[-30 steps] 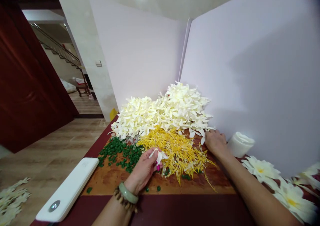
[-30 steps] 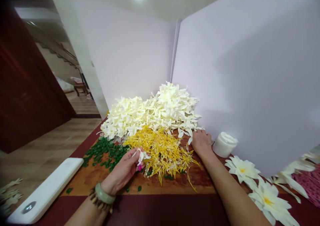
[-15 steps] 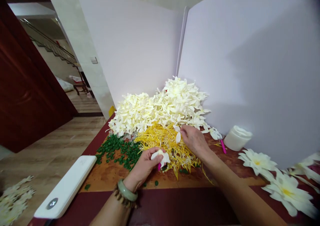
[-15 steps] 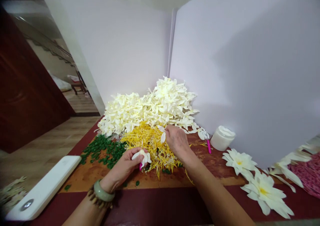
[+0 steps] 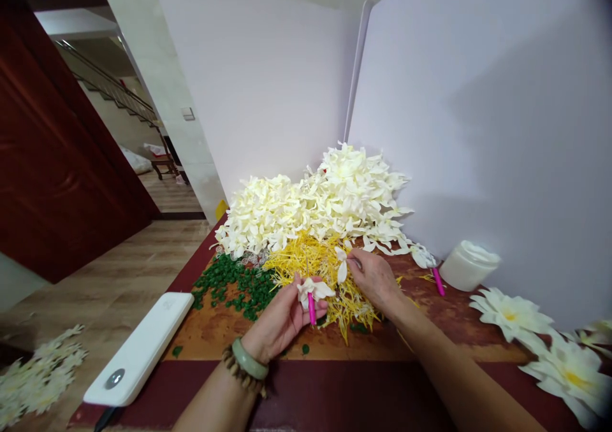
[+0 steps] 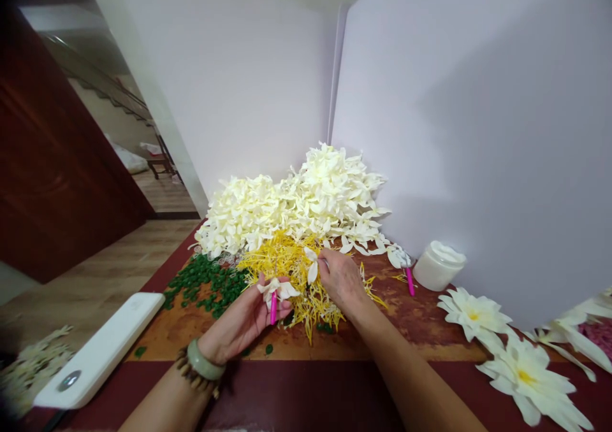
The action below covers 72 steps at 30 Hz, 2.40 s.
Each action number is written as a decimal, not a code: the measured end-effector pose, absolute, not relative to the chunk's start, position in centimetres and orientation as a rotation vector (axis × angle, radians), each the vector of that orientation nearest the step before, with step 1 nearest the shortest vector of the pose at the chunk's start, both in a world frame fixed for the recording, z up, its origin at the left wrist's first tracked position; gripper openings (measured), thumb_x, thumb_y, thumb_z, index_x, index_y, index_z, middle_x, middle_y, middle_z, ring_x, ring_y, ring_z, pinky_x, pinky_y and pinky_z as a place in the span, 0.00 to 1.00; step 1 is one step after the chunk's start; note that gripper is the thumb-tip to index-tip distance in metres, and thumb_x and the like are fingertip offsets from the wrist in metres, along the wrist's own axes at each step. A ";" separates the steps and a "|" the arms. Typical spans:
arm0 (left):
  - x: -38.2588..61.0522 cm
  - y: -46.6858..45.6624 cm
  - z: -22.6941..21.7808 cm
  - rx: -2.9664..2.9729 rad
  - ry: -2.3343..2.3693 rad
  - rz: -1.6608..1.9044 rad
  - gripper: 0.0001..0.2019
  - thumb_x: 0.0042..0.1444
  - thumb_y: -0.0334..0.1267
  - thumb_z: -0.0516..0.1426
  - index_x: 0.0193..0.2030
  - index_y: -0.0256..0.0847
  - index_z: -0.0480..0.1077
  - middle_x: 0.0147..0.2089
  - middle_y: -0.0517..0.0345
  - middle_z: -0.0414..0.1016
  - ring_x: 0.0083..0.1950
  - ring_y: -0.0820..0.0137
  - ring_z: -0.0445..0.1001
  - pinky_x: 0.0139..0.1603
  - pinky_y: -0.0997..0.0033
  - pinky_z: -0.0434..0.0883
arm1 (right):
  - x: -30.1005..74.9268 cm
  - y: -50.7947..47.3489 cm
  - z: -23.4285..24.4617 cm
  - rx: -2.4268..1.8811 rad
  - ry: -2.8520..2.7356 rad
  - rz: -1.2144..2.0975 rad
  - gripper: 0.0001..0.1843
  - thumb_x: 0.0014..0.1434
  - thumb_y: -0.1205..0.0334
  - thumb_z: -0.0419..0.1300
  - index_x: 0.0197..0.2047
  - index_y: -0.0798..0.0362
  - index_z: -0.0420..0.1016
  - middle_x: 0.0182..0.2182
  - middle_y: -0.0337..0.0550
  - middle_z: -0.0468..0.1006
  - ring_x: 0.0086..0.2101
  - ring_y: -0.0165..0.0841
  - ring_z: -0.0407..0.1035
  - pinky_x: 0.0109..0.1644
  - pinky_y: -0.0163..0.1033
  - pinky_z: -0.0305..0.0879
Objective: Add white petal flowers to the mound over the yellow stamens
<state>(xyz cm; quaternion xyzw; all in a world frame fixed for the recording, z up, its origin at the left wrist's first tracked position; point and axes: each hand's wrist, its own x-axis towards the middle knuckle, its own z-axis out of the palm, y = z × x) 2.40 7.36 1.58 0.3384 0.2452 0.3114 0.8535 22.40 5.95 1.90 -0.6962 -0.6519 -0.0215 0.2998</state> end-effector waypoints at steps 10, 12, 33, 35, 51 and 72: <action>2.7 6.6 0.8 0.787 0.479 0.476 0.12 0.51 0.36 0.56 0.42 0.35 0.70 0.34 0.53 0.71 0.23 0.80 0.68 0.31 0.76 0.69 | 21.8 6.0 1.9 -1.816 -1.649 0.048 0.12 0.54 0.62 0.48 0.28 0.53 0.72 0.21 0.39 0.73 0.24 0.31 0.65 0.28 0.32 0.53; 2.9 6.4 0.6 0.836 0.478 0.433 0.12 0.51 0.38 0.56 0.42 0.36 0.70 0.33 0.54 0.70 0.22 0.81 0.66 0.27 0.78 0.68 | 21.4 6.0 2.1 -1.803 -1.640 0.064 0.12 0.54 0.63 0.49 0.27 0.54 0.73 0.21 0.39 0.73 0.23 0.31 0.64 0.28 0.32 0.53; 3.0 6.8 0.3 0.862 0.534 0.483 0.11 0.51 0.37 0.56 0.41 0.34 0.70 0.30 0.56 0.68 0.21 0.82 0.66 0.25 0.78 0.69 | 19.4 5.1 3.0 -1.630 -1.680 0.232 0.14 0.56 0.65 0.47 0.33 0.54 0.74 0.24 0.40 0.75 0.26 0.30 0.66 0.31 0.32 0.56; 3.0 6.8 0.3 0.859 0.531 0.483 0.11 0.51 0.37 0.57 0.40 0.34 0.70 0.30 0.56 0.69 0.21 0.82 0.66 0.25 0.78 0.69 | 19.3 5.0 3.0 -1.630 -1.680 0.234 0.14 0.56 0.64 0.47 0.33 0.54 0.74 0.24 0.40 0.75 0.25 0.30 0.66 0.30 0.32 0.56; 2.8 7.0 0.4 0.815 0.507 0.594 0.10 0.52 0.34 0.55 0.41 0.39 0.62 0.33 0.59 0.68 0.24 0.81 0.69 0.29 0.77 0.69 | 18.5 4.4 3.2 -1.495 -1.789 0.257 0.11 0.58 0.67 0.47 0.32 0.54 0.70 0.26 0.40 0.73 0.28 0.30 0.65 0.33 0.33 0.57; 2.6 7.3 0.6 0.844 0.453 0.666 0.13 0.52 0.31 0.55 0.46 0.38 0.64 0.31 0.57 0.69 0.24 0.75 0.71 0.25 0.78 0.64 | 17.7 3.7 3.4 -1.259 -1.947 0.082 0.11 0.58 0.69 0.45 0.31 0.55 0.68 0.25 0.43 0.71 0.28 0.32 0.63 0.34 0.36 0.59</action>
